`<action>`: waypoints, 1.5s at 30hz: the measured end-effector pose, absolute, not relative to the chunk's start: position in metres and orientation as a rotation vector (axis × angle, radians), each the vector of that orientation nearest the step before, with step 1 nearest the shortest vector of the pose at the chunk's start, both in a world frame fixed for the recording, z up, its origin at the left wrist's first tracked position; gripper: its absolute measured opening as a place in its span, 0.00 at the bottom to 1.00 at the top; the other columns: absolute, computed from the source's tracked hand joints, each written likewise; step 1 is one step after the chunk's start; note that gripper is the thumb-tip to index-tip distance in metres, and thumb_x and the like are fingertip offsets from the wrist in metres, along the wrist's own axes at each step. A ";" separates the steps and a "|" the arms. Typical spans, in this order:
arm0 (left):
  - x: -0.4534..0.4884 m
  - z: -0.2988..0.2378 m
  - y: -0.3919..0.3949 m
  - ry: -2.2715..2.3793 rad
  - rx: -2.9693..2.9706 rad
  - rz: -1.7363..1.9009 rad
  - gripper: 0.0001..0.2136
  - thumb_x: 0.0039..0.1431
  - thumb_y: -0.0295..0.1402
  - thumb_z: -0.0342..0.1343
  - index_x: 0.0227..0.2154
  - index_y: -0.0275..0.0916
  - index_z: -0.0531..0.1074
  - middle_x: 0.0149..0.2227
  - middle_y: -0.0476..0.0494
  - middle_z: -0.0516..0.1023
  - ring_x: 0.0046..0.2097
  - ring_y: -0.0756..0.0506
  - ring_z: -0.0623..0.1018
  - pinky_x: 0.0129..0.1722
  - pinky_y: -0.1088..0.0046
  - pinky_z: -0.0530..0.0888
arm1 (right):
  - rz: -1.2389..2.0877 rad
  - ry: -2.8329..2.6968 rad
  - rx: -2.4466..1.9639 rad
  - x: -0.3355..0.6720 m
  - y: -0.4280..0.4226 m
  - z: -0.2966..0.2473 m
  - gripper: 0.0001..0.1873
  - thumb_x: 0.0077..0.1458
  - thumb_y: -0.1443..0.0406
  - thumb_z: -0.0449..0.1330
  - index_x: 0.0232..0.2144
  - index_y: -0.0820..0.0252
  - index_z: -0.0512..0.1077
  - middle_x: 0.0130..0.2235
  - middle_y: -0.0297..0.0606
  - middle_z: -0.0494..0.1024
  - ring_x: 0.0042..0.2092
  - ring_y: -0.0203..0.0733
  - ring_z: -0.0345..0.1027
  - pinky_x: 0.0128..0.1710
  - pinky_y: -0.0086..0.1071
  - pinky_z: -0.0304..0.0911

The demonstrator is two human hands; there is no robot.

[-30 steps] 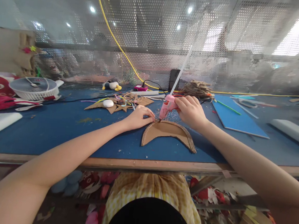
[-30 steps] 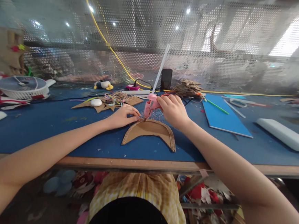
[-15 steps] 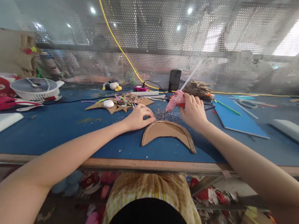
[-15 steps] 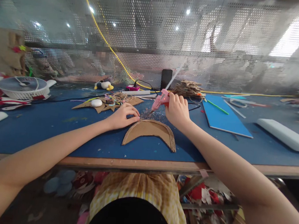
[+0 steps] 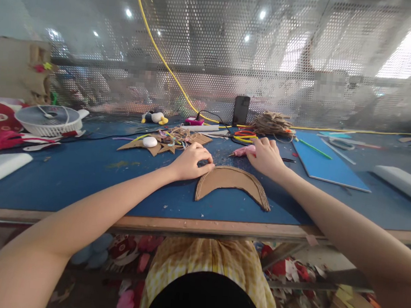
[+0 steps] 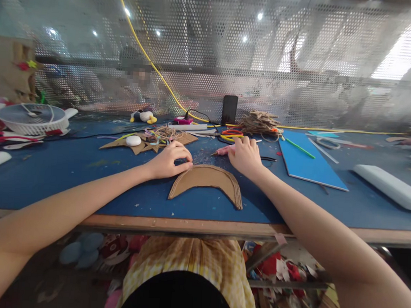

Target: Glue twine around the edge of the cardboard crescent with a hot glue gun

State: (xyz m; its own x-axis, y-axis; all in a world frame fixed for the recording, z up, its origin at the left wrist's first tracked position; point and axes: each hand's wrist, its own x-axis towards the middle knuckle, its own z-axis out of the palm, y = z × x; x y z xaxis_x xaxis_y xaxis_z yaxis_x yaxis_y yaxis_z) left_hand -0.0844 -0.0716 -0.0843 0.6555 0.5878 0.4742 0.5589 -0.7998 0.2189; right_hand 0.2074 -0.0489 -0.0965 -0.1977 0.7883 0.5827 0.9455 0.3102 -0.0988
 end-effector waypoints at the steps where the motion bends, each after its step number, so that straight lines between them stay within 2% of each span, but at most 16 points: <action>1: -0.084 -0.084 -0.072 0.973 2.806 0.830 0.11 0.64 0.41 0.53 0.32 0.42 0.76 0.38 0.46 0.81 0.48 0.40 0.71 0.56 0.57 0.66 | -0.396 -2.073 -1.407 0.204 -0.052 -0.093 0.21 0.61 0.61 0.52 0.52 0.63 0.75 0.50 0.55 0.74 0.52 0.60 0.61 0.53 0.55 0.59; 3: -0.084 -0.084 -0.072 0.975 2.798 0.826 0.10 0.64 0.39 0.53 0.32 0.42 0.76 0.38 0.46 0.81 0.48 0.40 0.72 0.57 0.57 0.66 | -0.355 -2.184 -1.132 0.197 -0.061 -0.087 0.18 0.63 0.63 0.51 0.46 0.53 0.79 0.50 0.47 0.75 0.55 0.56 0.57 0.55 0.53 0.56; 6: -0.083 -0.084 -0.073 0.985 2.789 0.823 0.09 0.62 0.38 0.54 0.32 0.42 0.76 0.39 0.46 0.81 0.49 0.40 0.71 0.57 0.57 0.66 | -0.287 -2.371 -0.888 0.185 -0.075 -0.081 0.19 0.64 0.66 0.49 0.45 0.49 0.80 0.53 0.41 0.74 0.56 0.53 0.54 0.58 0.52 0.53; 15: -0.083 -0.084 -0.075 0.948 2.793 0.760 0.08 0.62 0.37 0.55 0.32 0.41 0.76 0.41 0.44 0.81 0.49 0.39 0.71 0.56 0.58 0.67 | -0.301 -2.561 -0.870 0.172 -0.090 -0.082 0.19 0.65 0.67 0.50 0.46 0.49 0.80 0.59 0.40 0.70 0.60 0.56 0.50 0.59 0.55 0.51; 27: -0.082 -0.084 -0.074 0.974 2.795 0.734 0.08 0.61 0.38 0.54 0.31 0.41 0.75 0.41 0.44 0.80 0.48 0.39 0.71 0.56 0.57 0.67 | -0.397 -2.569 -0.853 0.171 -0.093 -0.080 0.20 0.66 0.66 0.49 0.48 0.47 0.79 0.60 0.38 0.69 0.63 0.58 0.48 0.61 0.57 0.50; 36: -0.082 -0.084 -0.073 0.958 2.802 0.736 0.09 0.62 0.38 0.53 0.31 0.41 0.75 0.40 0.43 0.80 0.47 0.40 0.72 0.55 0.58 0.67 | -0.373 -2.602 -0.868 0.167 -0.099 -0.079 0.19 0.68 0.63 0.49 0.49 0.47 0.79 0.62 0.39 0.69 0.62 0.58 0.49 0.59 0.57 0.50; 45: -0.081 -0.084 -0.073 0.963 2.800 0.734 0.09 0.61 0.38 0.53 0.31 0.41 0.75 0.39 0.44 0.80 0.47 0.40 0.72 0.55 0.58 0.68 | -0.346 -2.584 -0.871 0.165 -0.099 -0.081 0.19 0.68 0.64 0.49 0.50 0.45 0.77 0.62 0.38 0.68 0.61 0.56 0.50 0.59 0.57 0.51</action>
State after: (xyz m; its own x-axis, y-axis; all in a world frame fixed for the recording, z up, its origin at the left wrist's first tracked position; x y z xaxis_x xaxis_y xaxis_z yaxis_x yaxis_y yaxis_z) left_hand -0.0813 -0.0732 -0.0845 0.6856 0.6002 0.4120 0.5565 -0.7969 0.2351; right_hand 0.1654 -0.0989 -0.0812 -0.7309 0.5249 0.4363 0.6212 0.7764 0.1065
